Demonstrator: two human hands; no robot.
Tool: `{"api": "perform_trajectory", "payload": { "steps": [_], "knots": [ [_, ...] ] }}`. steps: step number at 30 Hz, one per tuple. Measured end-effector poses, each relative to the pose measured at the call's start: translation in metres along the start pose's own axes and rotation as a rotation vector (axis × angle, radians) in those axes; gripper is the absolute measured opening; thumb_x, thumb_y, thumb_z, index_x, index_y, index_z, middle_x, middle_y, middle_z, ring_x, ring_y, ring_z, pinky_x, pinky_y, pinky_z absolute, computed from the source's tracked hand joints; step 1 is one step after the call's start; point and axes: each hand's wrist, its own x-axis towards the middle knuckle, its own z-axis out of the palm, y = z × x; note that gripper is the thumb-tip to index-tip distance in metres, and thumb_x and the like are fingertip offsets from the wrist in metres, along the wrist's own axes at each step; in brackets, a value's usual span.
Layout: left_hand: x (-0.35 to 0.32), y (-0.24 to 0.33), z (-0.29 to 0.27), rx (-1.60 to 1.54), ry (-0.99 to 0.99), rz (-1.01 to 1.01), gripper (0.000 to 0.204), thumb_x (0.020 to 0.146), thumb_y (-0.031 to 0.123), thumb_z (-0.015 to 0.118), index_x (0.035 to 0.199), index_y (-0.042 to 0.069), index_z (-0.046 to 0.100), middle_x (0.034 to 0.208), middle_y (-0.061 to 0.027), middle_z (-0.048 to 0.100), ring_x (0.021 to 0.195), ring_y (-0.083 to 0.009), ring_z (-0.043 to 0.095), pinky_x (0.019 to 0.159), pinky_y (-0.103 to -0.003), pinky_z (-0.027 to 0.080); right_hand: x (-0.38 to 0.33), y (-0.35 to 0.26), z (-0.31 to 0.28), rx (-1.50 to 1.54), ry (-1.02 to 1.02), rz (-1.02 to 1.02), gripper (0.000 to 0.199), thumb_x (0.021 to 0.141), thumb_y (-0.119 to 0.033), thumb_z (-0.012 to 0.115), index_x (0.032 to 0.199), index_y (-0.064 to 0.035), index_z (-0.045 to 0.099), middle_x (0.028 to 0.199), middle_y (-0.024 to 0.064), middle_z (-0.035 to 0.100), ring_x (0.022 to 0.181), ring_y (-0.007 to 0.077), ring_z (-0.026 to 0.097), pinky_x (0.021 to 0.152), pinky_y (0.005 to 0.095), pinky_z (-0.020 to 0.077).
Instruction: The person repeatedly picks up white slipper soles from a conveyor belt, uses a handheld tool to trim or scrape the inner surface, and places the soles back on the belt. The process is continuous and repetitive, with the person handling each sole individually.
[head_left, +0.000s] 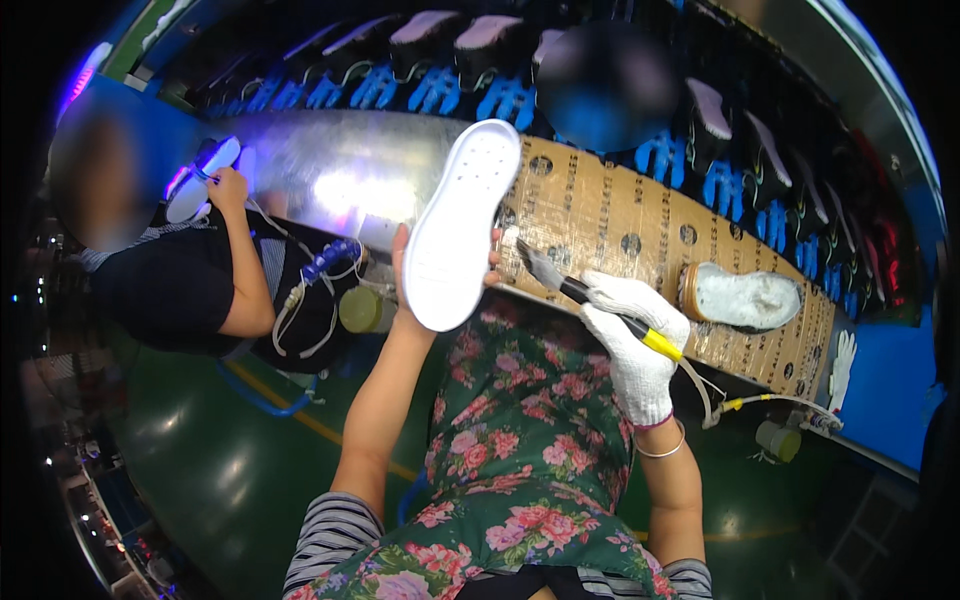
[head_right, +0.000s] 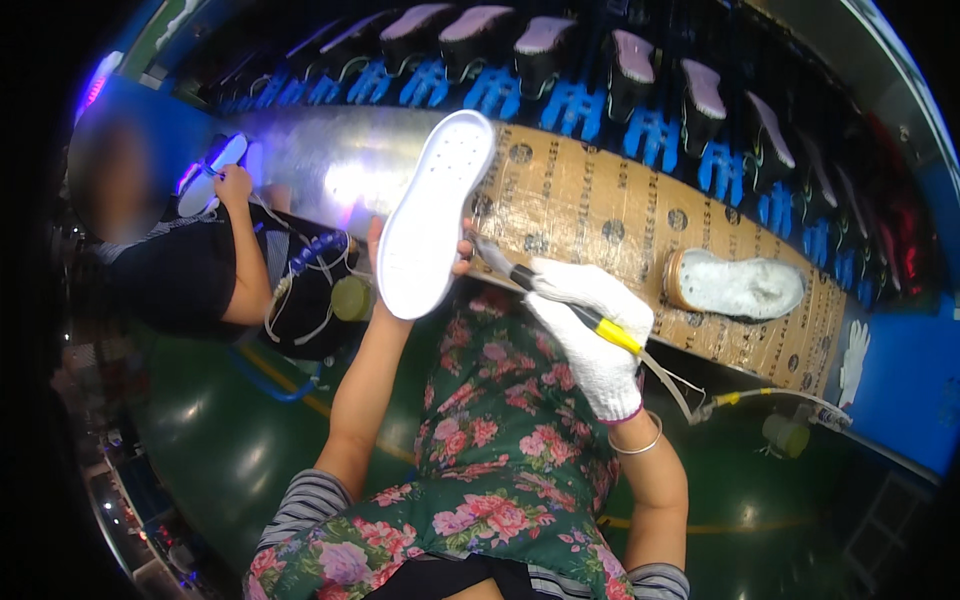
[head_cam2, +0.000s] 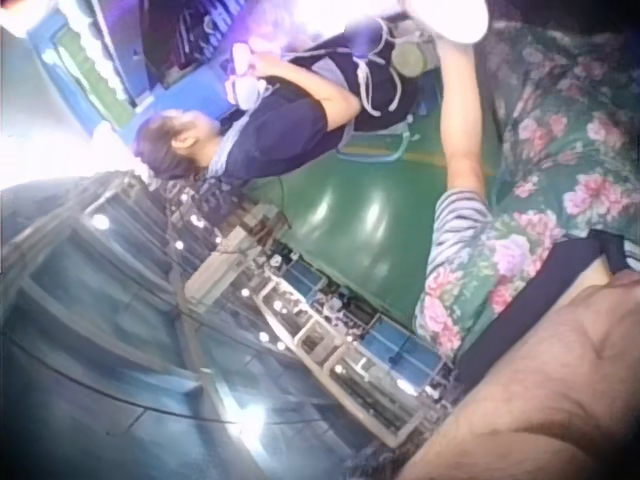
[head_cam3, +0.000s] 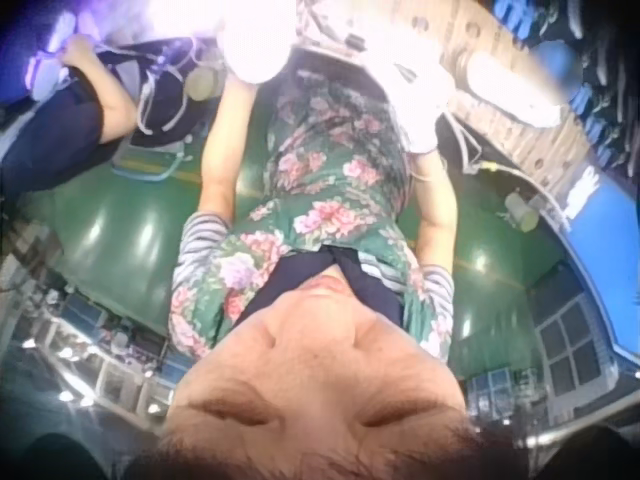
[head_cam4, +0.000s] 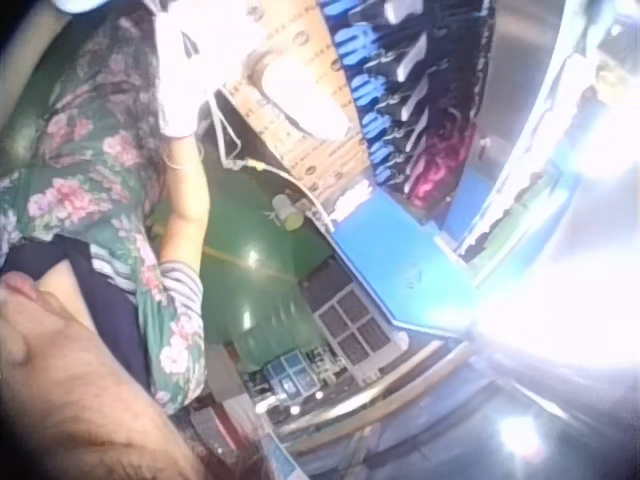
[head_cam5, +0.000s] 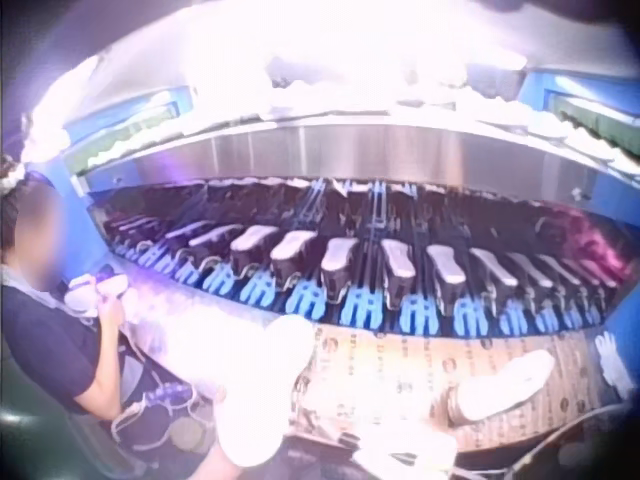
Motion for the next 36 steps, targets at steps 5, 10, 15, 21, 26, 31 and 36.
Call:
{"api": "perform_trajectory", "payload": {
  "steps": [5,10,15,21,26,31,36],
  "knots": [
    [0.010,0.037,-0.027,-0.266,0.016,0.180,0.098,0.089,0.063,0.066,0.160,0.002,0.034,0.155,-0.0309,0.039,0.137,-0.0478,0.044,0.106,-0.054,0.045,-0.013,0.031,0.008,0.079,0.004,0.146,0.018,0.082,0.003,0.083,0.100,0.0006,0.080,0.109,0.0136,0.079,0.100,0.0200,0.074,0.092,0.0325,0.0575],
    [-0.047,-0.007,-0.014,-0.394,0.260,0.559,0.099,0.090,0.053,0.071,0.159,-0.004,0.030,0.166,-0.0278,0.026,0.153,-0.0458,0.028,0.127,-0.058,0.030,-0.025,0.040,0.007,0.178,0.059,0.293,0.017,0.086,0.003,0.080,0.103,0.0014,0.080,0.109,0.0108,0.079,0.100,0.0160,0.072,0.090,0.0300,0.0571],
    [-0.093,-0.049,-0.010,-0.295,0.343,0.297,0.079,0.098,0.051,0.061,0.146,-0.009,0.047,0.131,-0.0193,0.059,0.122,-0.0324,0.059,0.106,-0.044,0.050,-0.042,0.049,-0.001,0.336,0.088,0.403,0.020,0.090,0.002,0.077,0.110,0.0029,0.078,0.111,0.0093,0.078,0.100,0.0134,0.071,0.091,0.0284,0.0571],
    [0.058,-0.032,0.165,1.194,-0.159,0.582,0.037,0.102,0.015,0.057,0.135,-0.002,0.062,0.094,-0.0073,0.066,0.082,-0.0156,0.062,0.073,-0.029,0.051,-0.044,0.051,-0.018,0.420,0.214,0.412,0.020,0.090,0.000,0.078,0.110,0.0036,0.078,0.109,0.0088,0.077,0.098,0.0135,0.071,0.089,0.0277,0.0574],
    [0.227,-0.001,0.327,1.787,-0.260,1.372,0.058,0.089,-0.002,0.072,0.144,-0.004,0.056,0.132,-0.0202,0.063,0.075,-0.0147,0.070,0.069,-0.028,0.057,-0.042,0.043,-0.020,0.401,0.232,0.362,0.019,0.090,0.001,0.078,0.108,0.0033,0.078,0.109,0.0093,0.077,0.099,0.0148,0.071,0.090,0.0283,0.0573],
    [0.248,0.029,0.337,1.651,-0.205,0.930,0.041,0.090,0.011,0.073,0.126,-0.004,0.061,0.105,-0.0164,0.073,0.095,-0.0216,0.072,0.084,-0.034,0.056,-0.045,0.047,-0.024,0.425,0.265,0.357,0.020,0.089,0.001,0.077,0.109,0.0034,0.078,0.109,0.0101,0.077,0.099,0.0154,0.071,0.091,0.0291,0.0571],
    [0.147,0.040,0.259,1.300,-0.263,1.366,0.039,0.092,0.009,0.069,0.127,0.005,0.054,0.127,-0.0128,0.060,0.111,-0.0184,0.060,0.093,-0.032,0.052,-0.036,0.037,-0.050,0.443,0.391,0.301,0.018,0.089,0.004,0.073,0.106,0.0027,0.077,0.106,0.0109,0.076,0.091,0.0148,0.070,0.081,0.0264,0.0559]
  ]
}}
